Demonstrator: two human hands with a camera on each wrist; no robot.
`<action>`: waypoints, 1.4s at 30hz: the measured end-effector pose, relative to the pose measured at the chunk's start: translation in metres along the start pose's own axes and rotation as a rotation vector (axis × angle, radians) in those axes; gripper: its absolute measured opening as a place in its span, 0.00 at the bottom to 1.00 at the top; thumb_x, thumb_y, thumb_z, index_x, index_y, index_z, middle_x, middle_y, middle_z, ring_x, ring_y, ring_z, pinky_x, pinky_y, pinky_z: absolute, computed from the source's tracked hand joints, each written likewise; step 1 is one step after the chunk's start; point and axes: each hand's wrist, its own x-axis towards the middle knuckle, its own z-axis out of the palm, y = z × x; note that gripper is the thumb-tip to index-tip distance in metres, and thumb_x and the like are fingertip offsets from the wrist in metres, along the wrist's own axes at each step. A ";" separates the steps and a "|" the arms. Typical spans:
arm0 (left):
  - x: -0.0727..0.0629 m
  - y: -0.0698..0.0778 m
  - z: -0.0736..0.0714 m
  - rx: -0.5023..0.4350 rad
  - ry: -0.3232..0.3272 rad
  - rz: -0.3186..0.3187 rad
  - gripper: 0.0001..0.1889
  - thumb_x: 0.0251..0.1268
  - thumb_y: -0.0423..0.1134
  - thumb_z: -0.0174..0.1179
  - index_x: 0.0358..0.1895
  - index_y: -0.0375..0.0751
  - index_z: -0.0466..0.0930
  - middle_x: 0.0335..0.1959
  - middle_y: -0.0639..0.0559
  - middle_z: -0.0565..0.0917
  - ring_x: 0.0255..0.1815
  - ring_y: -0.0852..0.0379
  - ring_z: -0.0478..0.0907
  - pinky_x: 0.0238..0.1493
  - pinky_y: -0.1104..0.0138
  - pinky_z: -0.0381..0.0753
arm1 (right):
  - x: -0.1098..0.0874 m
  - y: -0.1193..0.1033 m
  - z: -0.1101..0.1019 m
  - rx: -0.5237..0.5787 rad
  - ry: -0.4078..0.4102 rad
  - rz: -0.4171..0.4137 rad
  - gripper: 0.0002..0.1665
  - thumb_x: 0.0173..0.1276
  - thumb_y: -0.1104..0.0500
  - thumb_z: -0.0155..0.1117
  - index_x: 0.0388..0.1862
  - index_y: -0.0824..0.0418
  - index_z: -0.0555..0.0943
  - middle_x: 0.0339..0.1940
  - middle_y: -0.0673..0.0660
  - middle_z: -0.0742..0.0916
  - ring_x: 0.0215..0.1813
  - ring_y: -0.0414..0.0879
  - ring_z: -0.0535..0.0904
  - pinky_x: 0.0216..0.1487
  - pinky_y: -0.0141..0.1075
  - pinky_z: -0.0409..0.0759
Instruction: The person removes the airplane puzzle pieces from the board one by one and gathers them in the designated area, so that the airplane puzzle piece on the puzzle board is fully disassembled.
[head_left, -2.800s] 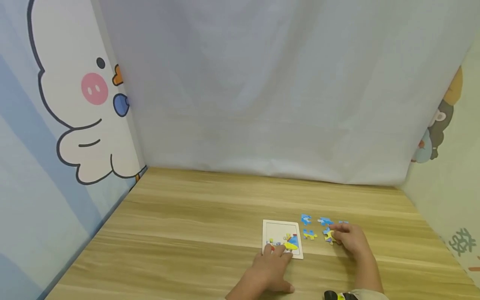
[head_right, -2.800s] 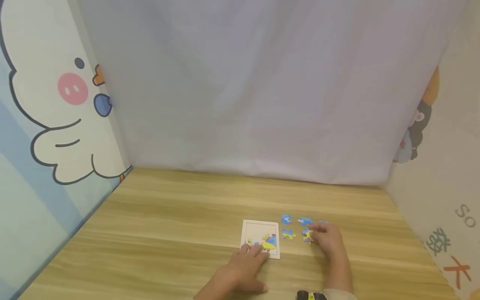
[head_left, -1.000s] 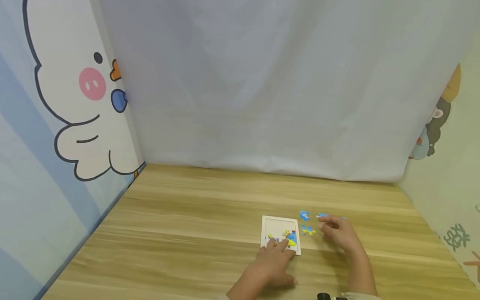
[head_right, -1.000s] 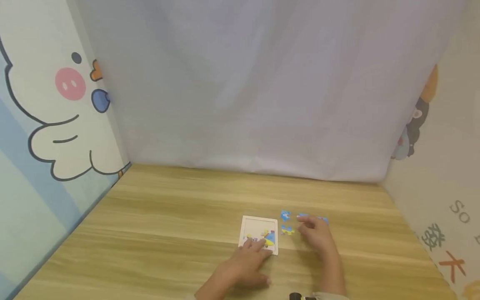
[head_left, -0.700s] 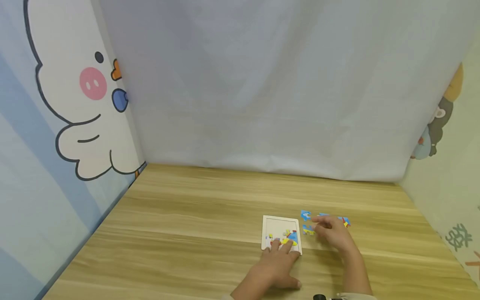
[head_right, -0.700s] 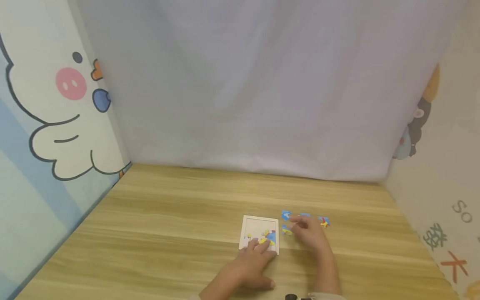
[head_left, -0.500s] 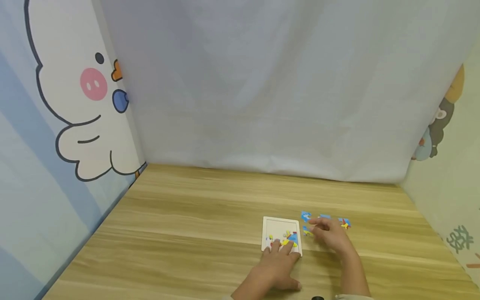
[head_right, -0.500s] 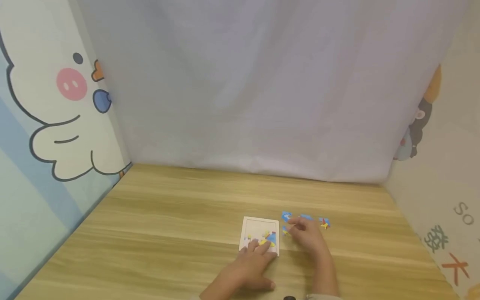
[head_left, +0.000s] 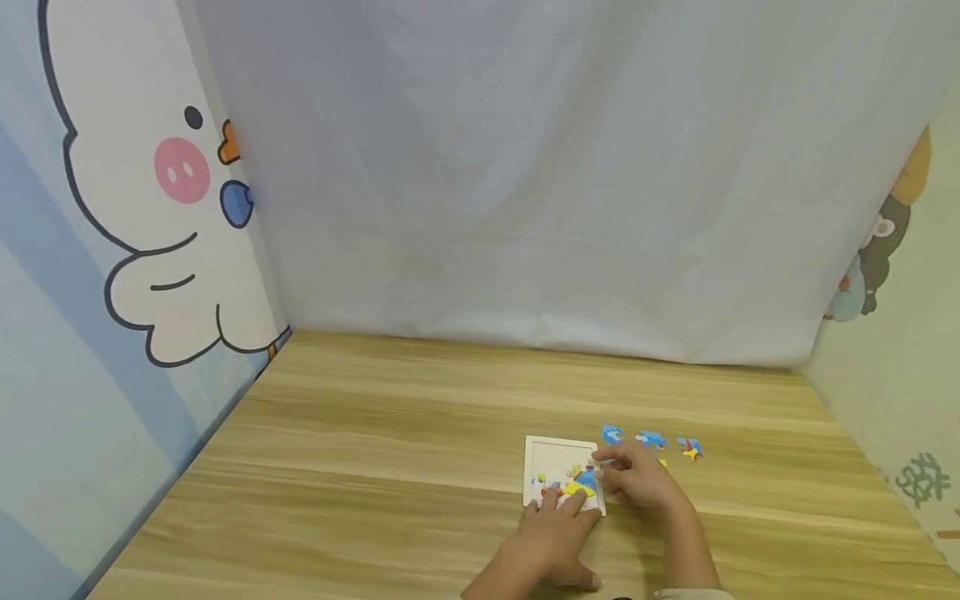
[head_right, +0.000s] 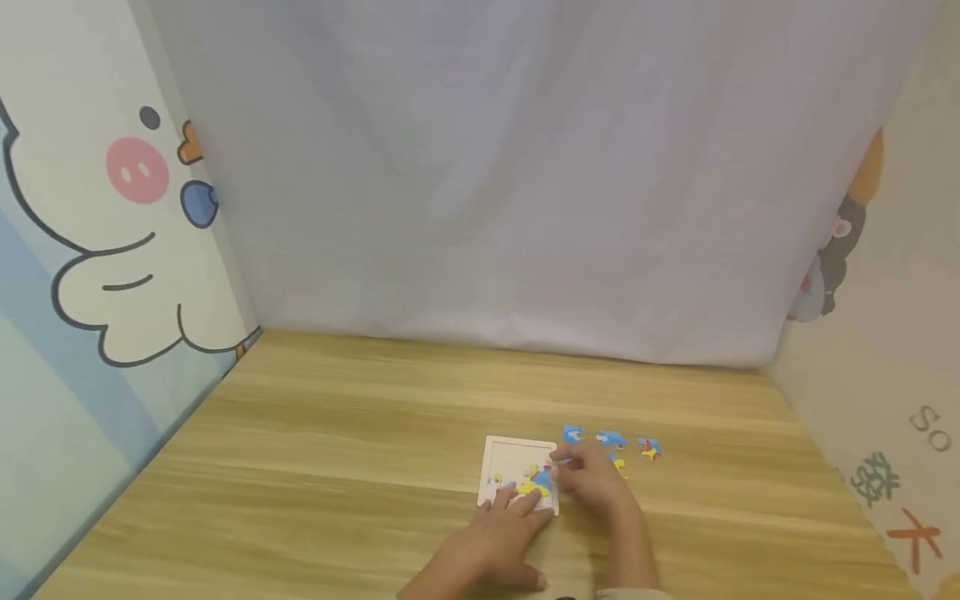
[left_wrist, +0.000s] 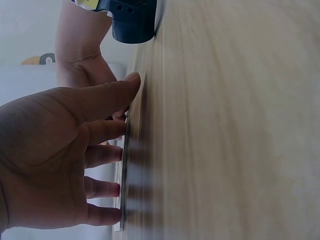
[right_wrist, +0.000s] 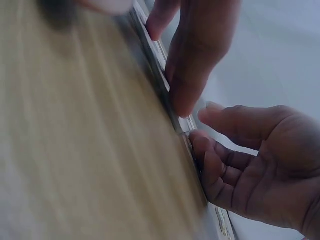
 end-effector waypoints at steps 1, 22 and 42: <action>0.000 0.000 0.000 0.000 0.004 0.002 0.41 0.43 0.61 0.68 0.66 0.60 0.66 0.70 0.58 0.60 0.69 0.44 0.54 0.60 0.48 0.63 | 0.000 -0.001 0.001 -0.025 0.012 0.001 0.18 0.60 0.67 0.61 0.49 0.74 0.76 0.31 0.56 0.81 0.28 0.45 0.72 0.26 0.35 0.75; 0.000 0.001 -0.001 0.064 0.022 0.014 0.41 0.43 0.62 0.68 0.65 0.60 0.67 0.69 0.59 0.61 0.67 0.46 0.56 0.58 0.50 0.66 | 0.004 -0.006 0.014 -0.198 0.106 0.049 0.17 0.47 0.72 0.65 0.39 0.64 0.83 0.22 0.55 0.76 0.25 0.46 0.70 0.26 0.36 0.70; -0.001 0.000 -0.001 0.080 0.028 0.028 0.41 0.43 0.63 0.68 0.66 0.60 0.66 0.69 0.59 0.61 0.67 0.46 0.57 0.57 0.51 0.67 | 0.001 -0.011 0.012 -0.140 0.109 0.010 0.12 0.52 0.74 0.60 0.36 0.64 0.79 0.27 0.56 0.78 0.31 0.48 0.72 0.32 0.38 0.73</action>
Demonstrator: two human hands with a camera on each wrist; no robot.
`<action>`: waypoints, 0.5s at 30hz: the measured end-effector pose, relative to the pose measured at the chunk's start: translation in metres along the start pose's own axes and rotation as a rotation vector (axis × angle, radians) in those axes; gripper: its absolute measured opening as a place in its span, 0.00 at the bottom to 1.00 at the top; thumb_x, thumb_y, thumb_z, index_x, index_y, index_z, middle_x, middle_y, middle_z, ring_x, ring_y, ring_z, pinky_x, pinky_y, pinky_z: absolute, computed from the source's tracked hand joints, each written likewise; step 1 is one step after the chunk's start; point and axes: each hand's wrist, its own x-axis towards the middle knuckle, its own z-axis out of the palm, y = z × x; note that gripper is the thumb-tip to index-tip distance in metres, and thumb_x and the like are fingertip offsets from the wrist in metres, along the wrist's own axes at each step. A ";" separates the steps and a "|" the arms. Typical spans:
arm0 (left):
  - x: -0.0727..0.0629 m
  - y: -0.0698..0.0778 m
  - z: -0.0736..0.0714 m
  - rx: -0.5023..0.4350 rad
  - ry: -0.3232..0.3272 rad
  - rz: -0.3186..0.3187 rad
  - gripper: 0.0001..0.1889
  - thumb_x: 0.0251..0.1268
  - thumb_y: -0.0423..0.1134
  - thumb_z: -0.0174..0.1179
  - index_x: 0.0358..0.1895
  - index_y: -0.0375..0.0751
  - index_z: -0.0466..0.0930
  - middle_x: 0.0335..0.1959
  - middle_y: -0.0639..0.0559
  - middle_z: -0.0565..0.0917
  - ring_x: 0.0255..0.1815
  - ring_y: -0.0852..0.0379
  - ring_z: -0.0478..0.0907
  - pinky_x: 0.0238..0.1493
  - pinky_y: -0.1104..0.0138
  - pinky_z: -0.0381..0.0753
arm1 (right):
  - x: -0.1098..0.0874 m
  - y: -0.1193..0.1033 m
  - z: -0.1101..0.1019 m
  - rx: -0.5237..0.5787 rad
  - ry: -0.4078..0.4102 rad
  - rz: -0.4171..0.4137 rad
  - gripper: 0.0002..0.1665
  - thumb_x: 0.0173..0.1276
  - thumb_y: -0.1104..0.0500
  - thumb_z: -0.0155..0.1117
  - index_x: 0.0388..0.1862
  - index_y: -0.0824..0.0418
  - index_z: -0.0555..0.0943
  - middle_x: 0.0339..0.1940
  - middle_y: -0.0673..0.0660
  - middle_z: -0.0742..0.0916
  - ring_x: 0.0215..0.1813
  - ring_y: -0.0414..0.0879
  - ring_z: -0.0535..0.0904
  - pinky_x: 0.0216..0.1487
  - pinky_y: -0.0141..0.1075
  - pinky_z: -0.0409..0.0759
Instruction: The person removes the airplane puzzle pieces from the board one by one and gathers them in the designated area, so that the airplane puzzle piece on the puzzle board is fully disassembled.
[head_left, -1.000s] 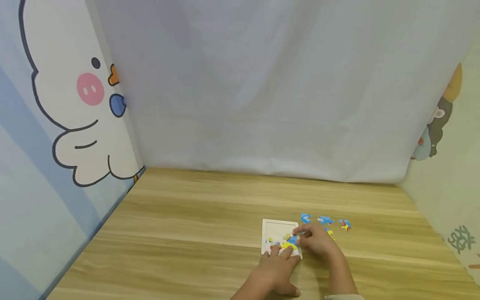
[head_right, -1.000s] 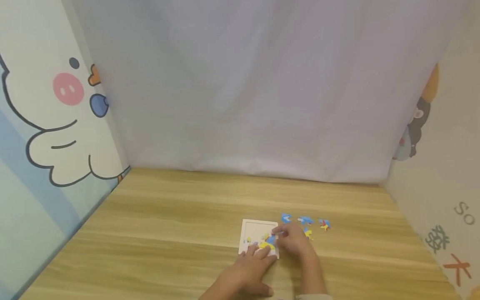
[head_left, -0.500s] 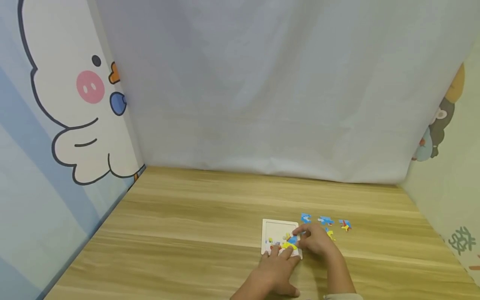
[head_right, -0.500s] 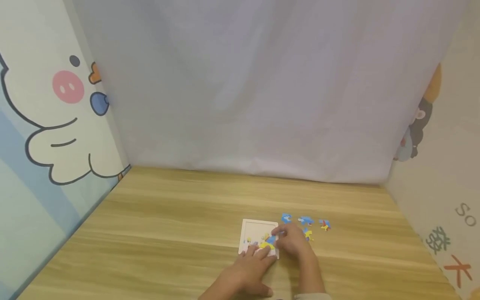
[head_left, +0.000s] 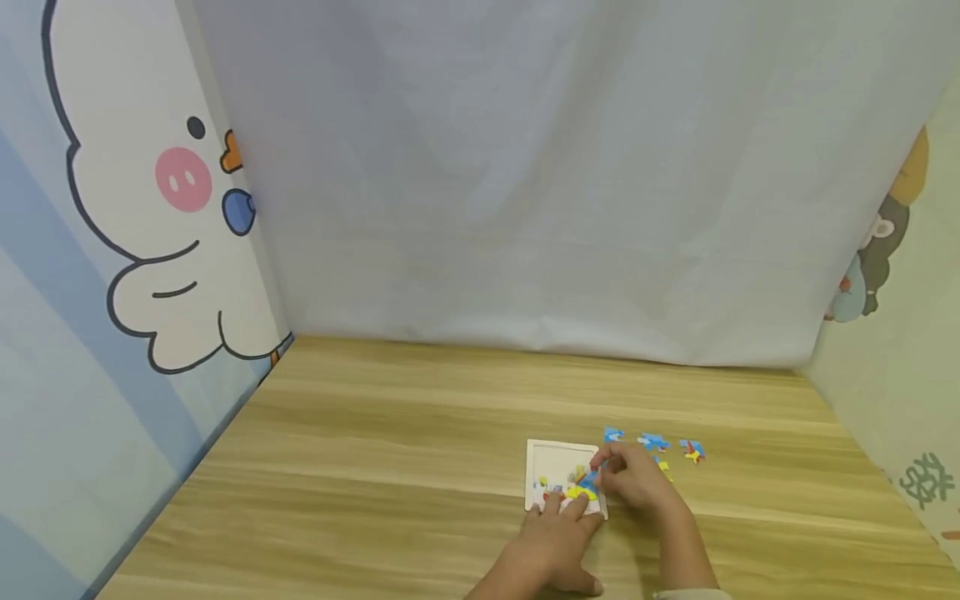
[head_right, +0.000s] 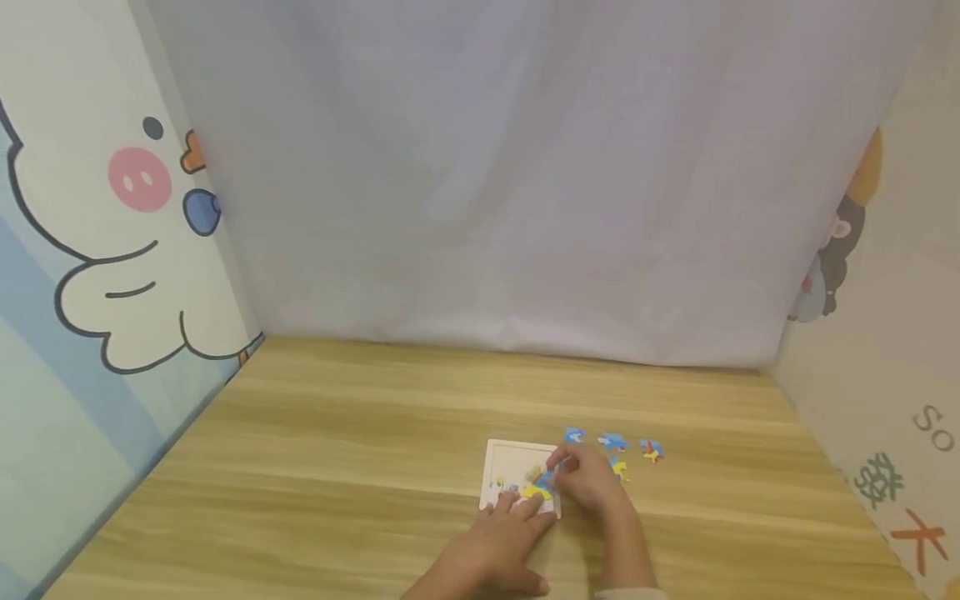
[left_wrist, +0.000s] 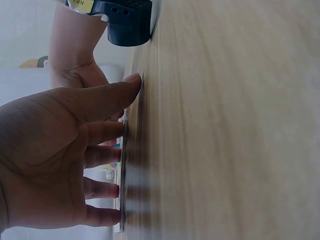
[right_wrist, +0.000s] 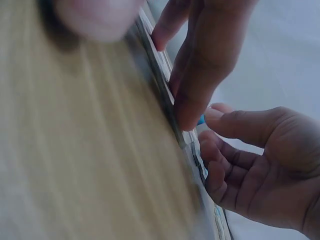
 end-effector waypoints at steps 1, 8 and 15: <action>0.000 0.001 0.000 0.003 0.003 0.000 0.41 0.43 0.63 0.68 0.66 0.60 0.66 0.69 0.59 0.61 0.66 0.47 0.57 0.56 0.51 0.67 | 0.000 0.001 -0.001 0.002 -0.004 -0.019 0.10 0.53 0.73 0.61 0.35 0.64 0.79 0.29 0.56 0.79 0.33 0.48 0.73 0.34 0.38 0.74; 0.000 0.002 0.002 -0.014 0.008 -0.010 0.41 0.42 0.62 0.69 0.65 0.61 0.67 0.68 0.59 0.61 0.66 0.46 0.57 0.56 0.50 0.67 | 0.005 0.005 0.002 -0.003 0.003 -0.119 0.09 0.53 0.74 0.62 0.33 0.66 0.77 0.28 0.55 0.80 0.32 0.46 0.74 0.34 0.37 0.73; 0.001 0.002 0.003 -0.005 0.017 -0.016 0.40 0.42 0.62 0.69 0.64 0.62 0.68 0.67 0.60 0.62 0.64 0.48 0.59 0.55 0.51 0.68 | 0.006 -0.001 0.000 0.002 0.050 -0.155 0.07 0.56 0.74 0.60 0.33 0.66 0.78 0.28 0.55 0.80 0.32 0.46 0.74 0.32 0.34 0.74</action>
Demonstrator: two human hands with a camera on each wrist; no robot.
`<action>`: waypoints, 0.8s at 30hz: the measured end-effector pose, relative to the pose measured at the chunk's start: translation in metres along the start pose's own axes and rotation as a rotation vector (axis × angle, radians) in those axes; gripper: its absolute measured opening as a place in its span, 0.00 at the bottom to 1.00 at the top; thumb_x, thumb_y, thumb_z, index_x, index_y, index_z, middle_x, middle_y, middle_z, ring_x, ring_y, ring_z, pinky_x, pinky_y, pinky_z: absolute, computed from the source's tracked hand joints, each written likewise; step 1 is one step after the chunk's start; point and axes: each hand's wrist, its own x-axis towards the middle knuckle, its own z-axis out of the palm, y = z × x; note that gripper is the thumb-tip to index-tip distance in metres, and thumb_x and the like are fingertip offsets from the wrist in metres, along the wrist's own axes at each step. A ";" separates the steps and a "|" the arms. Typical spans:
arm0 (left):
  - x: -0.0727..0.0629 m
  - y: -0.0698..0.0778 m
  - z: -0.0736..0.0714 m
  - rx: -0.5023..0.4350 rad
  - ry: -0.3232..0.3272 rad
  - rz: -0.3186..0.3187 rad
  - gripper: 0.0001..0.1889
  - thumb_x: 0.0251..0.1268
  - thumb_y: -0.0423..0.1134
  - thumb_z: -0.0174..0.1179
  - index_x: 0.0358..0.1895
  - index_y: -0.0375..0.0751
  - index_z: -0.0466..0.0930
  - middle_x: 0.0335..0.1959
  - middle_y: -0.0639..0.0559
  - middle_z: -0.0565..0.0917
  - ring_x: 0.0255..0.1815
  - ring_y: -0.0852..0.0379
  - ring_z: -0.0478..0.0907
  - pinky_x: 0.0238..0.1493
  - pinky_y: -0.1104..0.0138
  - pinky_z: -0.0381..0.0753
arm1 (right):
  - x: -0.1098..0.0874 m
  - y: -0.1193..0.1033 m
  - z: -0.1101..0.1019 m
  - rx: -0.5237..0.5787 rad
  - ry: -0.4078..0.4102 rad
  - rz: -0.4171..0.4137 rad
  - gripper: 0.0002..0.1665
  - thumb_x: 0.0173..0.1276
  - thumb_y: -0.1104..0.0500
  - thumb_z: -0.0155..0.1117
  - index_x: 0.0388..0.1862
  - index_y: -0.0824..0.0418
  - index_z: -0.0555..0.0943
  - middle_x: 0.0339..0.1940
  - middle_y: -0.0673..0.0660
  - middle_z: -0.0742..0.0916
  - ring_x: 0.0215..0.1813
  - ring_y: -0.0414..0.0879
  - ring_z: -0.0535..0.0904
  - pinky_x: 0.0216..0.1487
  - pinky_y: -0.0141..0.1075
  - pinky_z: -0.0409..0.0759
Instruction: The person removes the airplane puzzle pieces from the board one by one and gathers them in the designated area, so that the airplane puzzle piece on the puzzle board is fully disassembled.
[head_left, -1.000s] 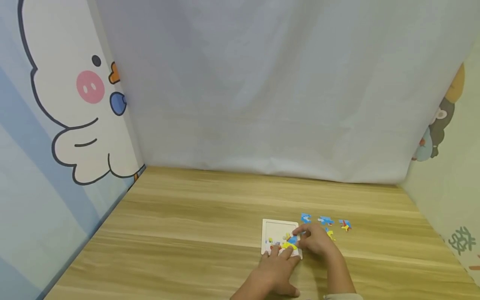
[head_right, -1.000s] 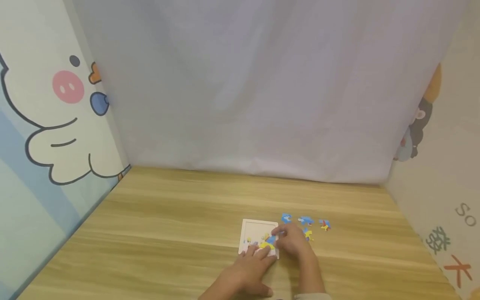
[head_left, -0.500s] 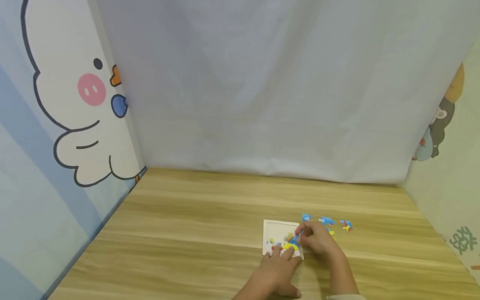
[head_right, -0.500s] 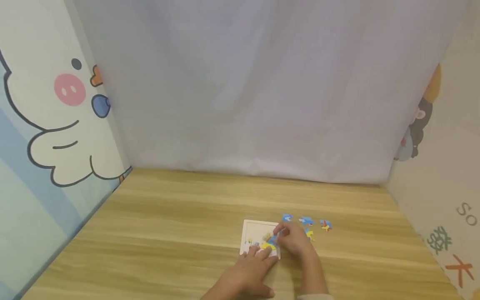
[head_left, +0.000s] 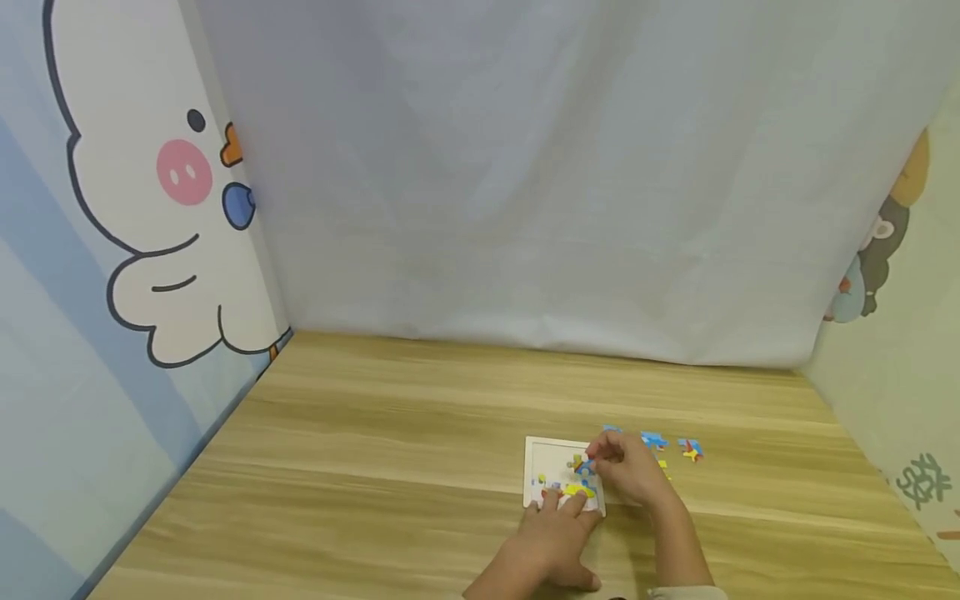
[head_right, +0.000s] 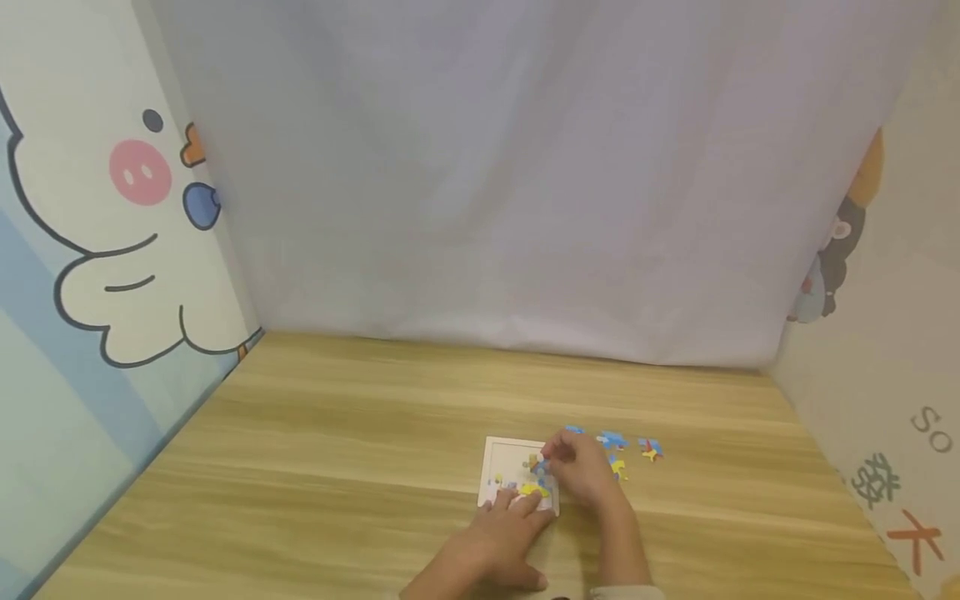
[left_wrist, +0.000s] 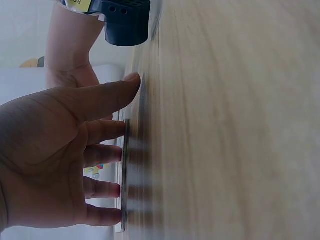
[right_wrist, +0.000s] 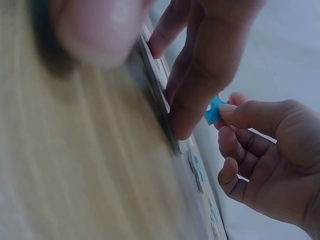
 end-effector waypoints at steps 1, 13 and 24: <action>0.000 0.000 0.000 -0.002 -0.001 -0.001 0.40 0.42 0.62 0.69 0.64 0.62 0.68 0.67 0.60 0.63 0.64 0.48 0.59 0.55 0.51 0.68 | 0.000 0.000 0.000 0.001 0.000 -0.004 0.07 0.55 0.74 0.60 0.33 0.66 0.78 0.28 0.55 0.80 0.32 0.46 0.74 0.32 0.33 0.74; -0.001 0.001 -0.001 0.005 0.003 0.007 0.39 0.42 0.62 0.69 0.63 0.61 0.69 0.67 0.60 0.63 0.65 0.48 0.59 0.55 0.52 0.68 | -0.008 0.002 -0.008 0.021 0.037 0.050 0.08 0.57 0.73 0.62 0.36 0.67 0.80 0.32 0.55 0.82 0.36 0.46 0.75 0.38 0.36 0.74; -0.001 0.001 -0.003 -0.011 -0.011 0.001 0.40 0.42 0.62 0.69 0.64 0.60 0.68 0.68 0.59 0.62 0.66 0.47 0.58 0.56 0.51 0.67 | -0.017 0.012 -0.027 0.021 0.042 0.050 0.10 0.60 0.70 0.61 0.41 0.68 0.81 0.35 0.56 0.84 0.38 0.46 0.76 0.38 0.34 0.75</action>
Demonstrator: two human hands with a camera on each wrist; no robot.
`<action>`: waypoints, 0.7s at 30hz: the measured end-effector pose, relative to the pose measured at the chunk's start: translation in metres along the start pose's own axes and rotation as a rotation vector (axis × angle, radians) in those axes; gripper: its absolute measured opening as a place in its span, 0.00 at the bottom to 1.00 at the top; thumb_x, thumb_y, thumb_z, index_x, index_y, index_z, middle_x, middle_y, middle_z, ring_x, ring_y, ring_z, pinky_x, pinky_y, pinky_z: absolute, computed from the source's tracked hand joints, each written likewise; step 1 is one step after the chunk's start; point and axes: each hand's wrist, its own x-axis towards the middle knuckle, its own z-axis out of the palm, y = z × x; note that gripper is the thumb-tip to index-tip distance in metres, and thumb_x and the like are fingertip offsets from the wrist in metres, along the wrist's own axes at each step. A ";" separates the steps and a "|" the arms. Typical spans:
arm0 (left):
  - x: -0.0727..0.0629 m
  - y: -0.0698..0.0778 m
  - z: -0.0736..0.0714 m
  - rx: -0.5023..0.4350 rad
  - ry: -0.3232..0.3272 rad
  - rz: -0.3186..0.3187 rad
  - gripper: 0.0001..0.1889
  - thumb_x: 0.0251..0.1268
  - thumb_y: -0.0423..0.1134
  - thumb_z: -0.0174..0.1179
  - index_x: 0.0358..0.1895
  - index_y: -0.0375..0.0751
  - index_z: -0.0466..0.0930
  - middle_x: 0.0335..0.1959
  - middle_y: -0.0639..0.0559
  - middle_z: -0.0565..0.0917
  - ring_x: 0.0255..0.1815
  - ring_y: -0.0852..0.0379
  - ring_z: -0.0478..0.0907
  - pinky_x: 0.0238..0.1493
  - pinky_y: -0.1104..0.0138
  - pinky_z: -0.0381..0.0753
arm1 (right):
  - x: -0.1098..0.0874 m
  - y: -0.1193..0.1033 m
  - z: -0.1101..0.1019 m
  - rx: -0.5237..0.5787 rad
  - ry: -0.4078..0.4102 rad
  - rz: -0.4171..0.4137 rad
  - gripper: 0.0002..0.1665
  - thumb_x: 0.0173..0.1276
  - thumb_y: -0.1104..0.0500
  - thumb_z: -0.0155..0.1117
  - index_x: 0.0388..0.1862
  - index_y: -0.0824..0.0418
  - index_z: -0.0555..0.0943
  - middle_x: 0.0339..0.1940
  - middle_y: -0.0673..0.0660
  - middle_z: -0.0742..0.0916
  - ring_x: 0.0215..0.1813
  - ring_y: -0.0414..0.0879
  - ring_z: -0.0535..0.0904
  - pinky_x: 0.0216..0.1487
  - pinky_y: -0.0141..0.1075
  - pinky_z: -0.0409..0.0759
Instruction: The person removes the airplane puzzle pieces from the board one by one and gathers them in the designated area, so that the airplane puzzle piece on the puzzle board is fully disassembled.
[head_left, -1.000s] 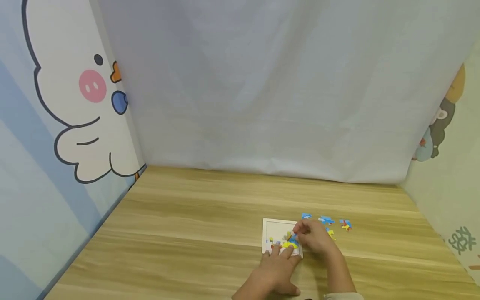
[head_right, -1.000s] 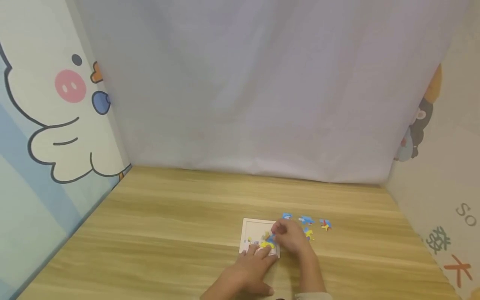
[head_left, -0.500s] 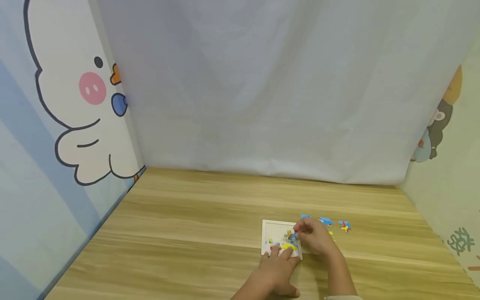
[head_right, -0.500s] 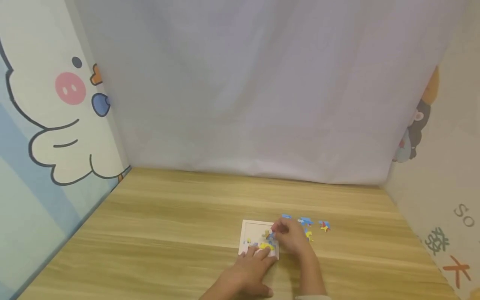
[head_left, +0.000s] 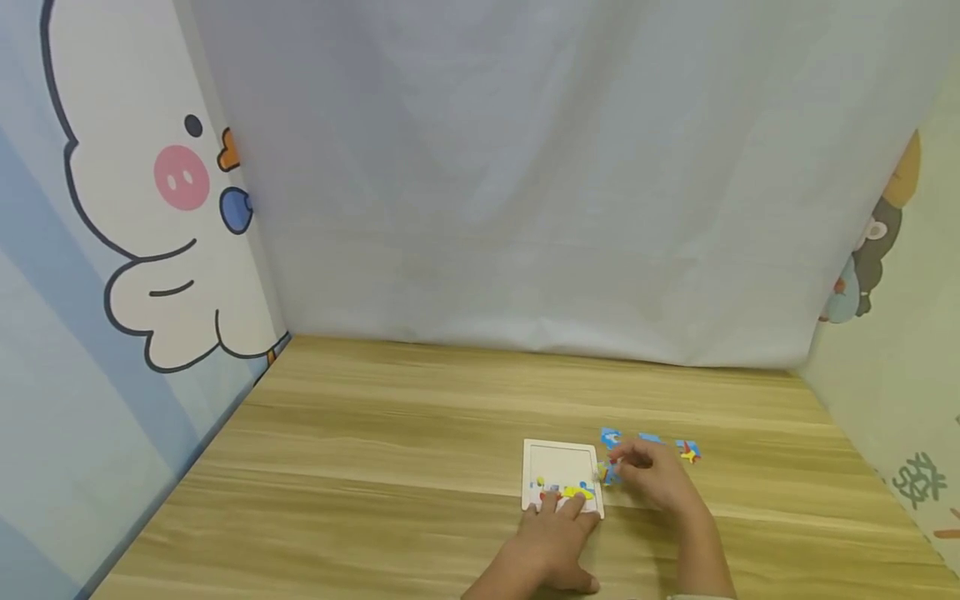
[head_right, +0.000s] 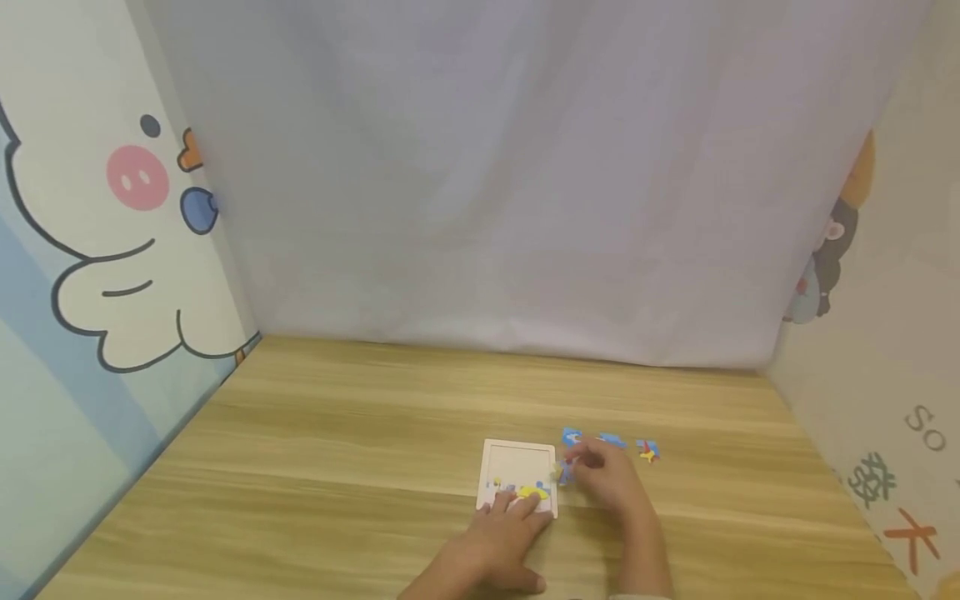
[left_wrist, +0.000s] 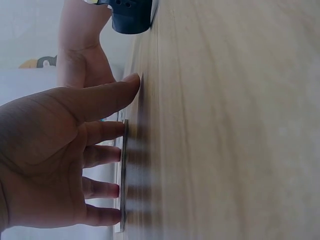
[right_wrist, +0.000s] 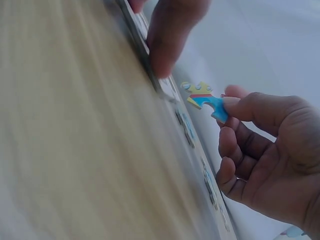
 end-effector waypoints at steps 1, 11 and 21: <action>0.000 0.000 0.000 -0.001 -0.001 0.000 0.40 0.42 0.62 0.69 0.64 0.60 0.68 0.68 0.59 0.62 0.66 0.46 0.58 0.56 0.51 0.67 | -0.001 0.001 -0.002 0.001 0.003 0.004 0.10 0.60 0.70 0.61 0.42 0.69 0.80 0.35 0.56 0.84 0.38 0.46 0.76 0.38 0.35 0.75; 0.002 -0.003 0.004 0.002 0.020 0.008 0.41 0.41 0.62 0.69 0.64 0.59 0.68 0.68 0.57 0.62 0.66 0.45 0.57 0.56 0.50 0.66 | -0.009 0.010 -0.014 0.017 0.051 0.055 0.14 0.61 0.65 0.64 0.44 0.71 0.79 0.38 0.58 0.84 0.38 0.46 0.77 0.39 0.34 0.75; -0.003 -0.004 0.006 -0.049 -0.017 0.026 0.43 0.43 0.61 0.69 0.67 0.59 0.63 0.71 0.55 0.57 0.70 0.44 0.51 0.61 0.46 0.60 | -0.019 0.018 -0.029 0.007 0.086 0.129 0.14 0.61 0.63 0.64 0.45 0.68 0.80 0.36 0.58 0.84 0.39 0.46 0.76 0.40 0.37 0.73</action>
